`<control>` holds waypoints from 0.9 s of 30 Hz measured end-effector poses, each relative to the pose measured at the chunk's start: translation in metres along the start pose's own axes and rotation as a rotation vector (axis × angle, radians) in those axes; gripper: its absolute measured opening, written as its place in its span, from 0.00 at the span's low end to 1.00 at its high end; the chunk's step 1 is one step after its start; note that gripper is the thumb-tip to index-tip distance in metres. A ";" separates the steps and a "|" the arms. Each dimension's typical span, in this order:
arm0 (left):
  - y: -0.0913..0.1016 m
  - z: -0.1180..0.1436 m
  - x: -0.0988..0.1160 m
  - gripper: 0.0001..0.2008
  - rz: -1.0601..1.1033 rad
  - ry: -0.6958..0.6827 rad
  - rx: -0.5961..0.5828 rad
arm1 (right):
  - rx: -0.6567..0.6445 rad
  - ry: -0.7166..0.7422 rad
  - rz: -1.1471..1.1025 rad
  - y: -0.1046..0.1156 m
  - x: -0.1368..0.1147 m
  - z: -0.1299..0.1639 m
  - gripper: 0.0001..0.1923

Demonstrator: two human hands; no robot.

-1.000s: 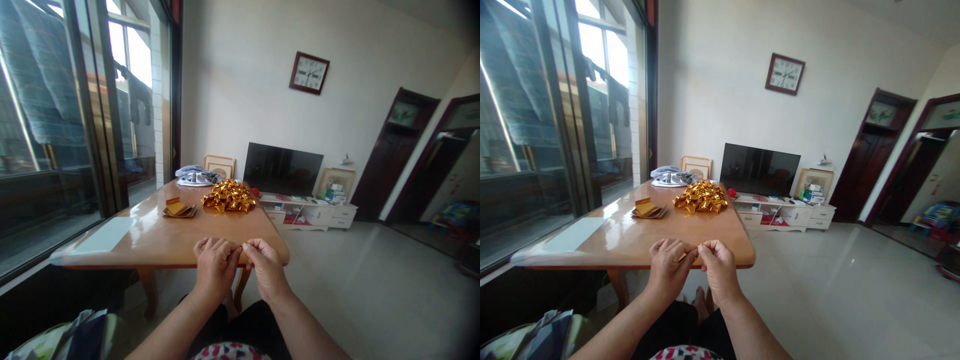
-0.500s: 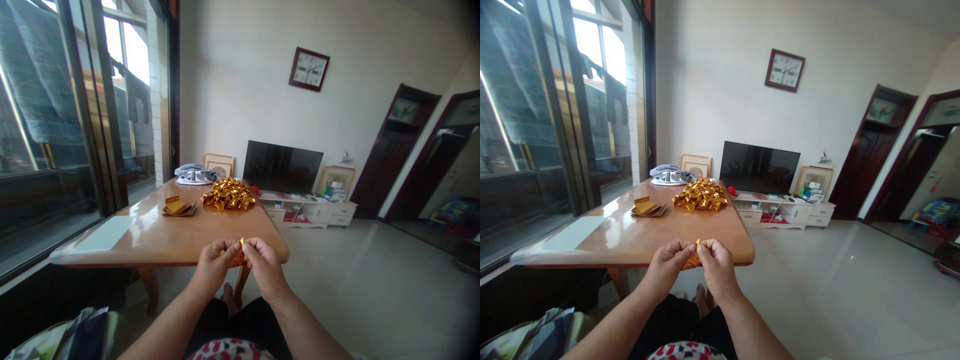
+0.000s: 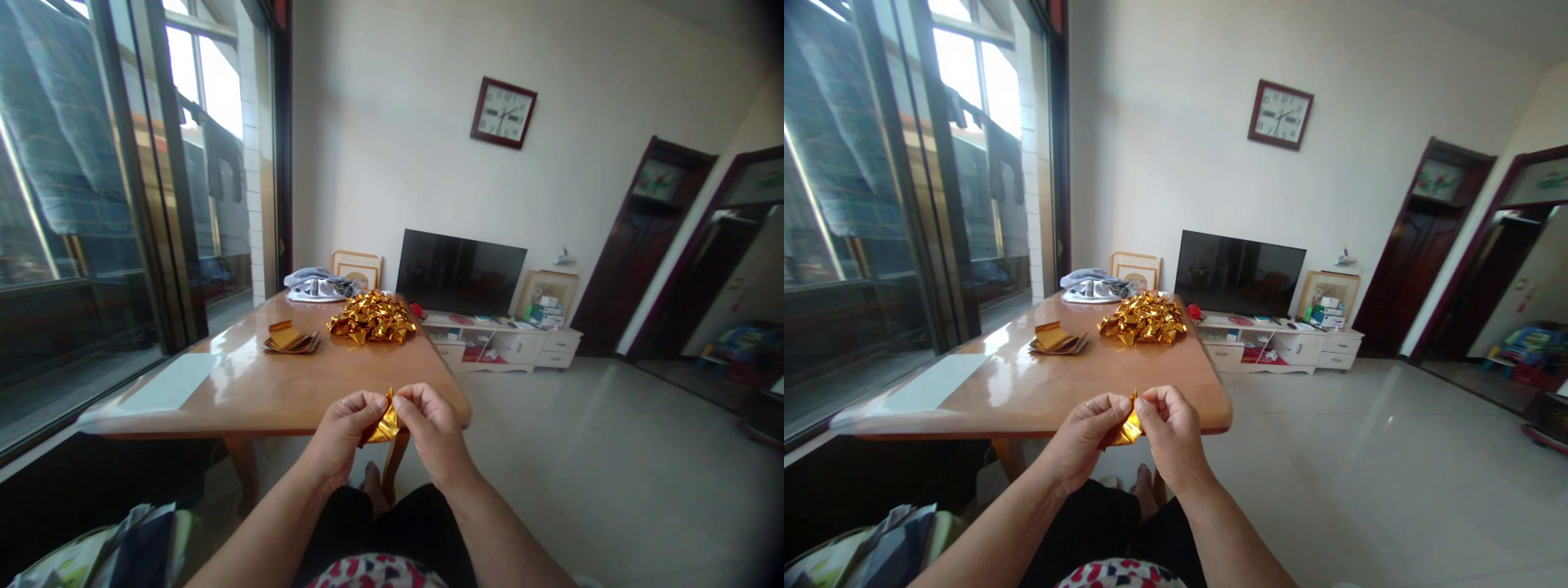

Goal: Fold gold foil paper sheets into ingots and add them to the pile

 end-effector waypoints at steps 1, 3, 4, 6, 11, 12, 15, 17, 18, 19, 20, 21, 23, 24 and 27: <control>-0.002 0.001 0.001 0.14 -0.007 -0.006 -0.003 | -0.006 0.000 0.014 0.000 0.001 -0.001 0.14; -0.004 0.002 0.004 0.13 -0.024 -0.016 -0.010 | -0.006 0.020 0.061 0.002 0.001 -0.002 0.14; -0.006 0.003 0.006 0.13 -0.033 -0.021 -0.015 | -0.005 0.028 0.074 0.002 0.001 -0.002 0.14; -0.008 0.004 0.008 0.14 -0.058 -0.030 -0.028 | -0.007 0.021 0.058 0.003 0.002 -0.002 0.14; -0.007 0.003 0.009 0.15 -0.138 -0.051 -0.023 | -0.054 -0.035 -0.005 0.002 0.006 -0.001 0.14; -0.006 0.002 0.008 0.15 -0.156 -0.055 -0.014 | -0.063 -0.027 0.012 0.002 0.006 -0.001 0.14; -0.005 0.000 0.006 0.15 -0.199 -0.075 -0.004 | -0.065 0.015 0.071 0.005 0.007 -0.003 0.15; -0.006 -0.001 0.006 0.16 -0.213 -0.090 -0.008 | -0.059 0.016 0.077 0.006 0.010 -0.004 0.16; -0.006 -0.001 0.006 0.17 -0.224 -0.096 -0.014 | -0.054 0.016 0.070 0.007 0.010 -0.005 0.17; -0.007 -0.002 0.007 0.18 -0.237 -0.099 -0.018 | -0.049 0.014 0.058 0.007 0.011 -0.005 0.17; -0.006 -0.002 0.008 0.18 -0.248 -0.102 -0.016 | -0.047 0.012 0.041 0.007 0.010 -0.005 0.18; -0.006 -0.002 0.009 0.18 -0.257 -0.108 -0.011 | -0.039 0.010 0.025 0.007 0.010 -0.005 0.18; -0.004 -0.002 0.013 0.18 -0.261 -0.119 -0.005 | -0.003 0.017 0.014 0.010 0.007 -0.006 0.19; -0.004 -0.002 0.014 0.19 -0.258 -0.124 -0.005 | 0.020 0.024 0.021 0.011 0.006 -0.006 0.19; -0.003 -0.002 0.019 0.20 -0.254 -0.139 -0.007 | 0.065 0.029 0.041 0.014 0.004 -0.008 0.20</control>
Point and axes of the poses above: each hand's wrist, its own z-axis away from the middle knuckle, its own y-axis out of the back of the hand, x = y × z, the point moved 8 cm from there along -z, towards the middle knuckle, and after that the axes turned 12 degrees about -z, right-handed, at the moved point
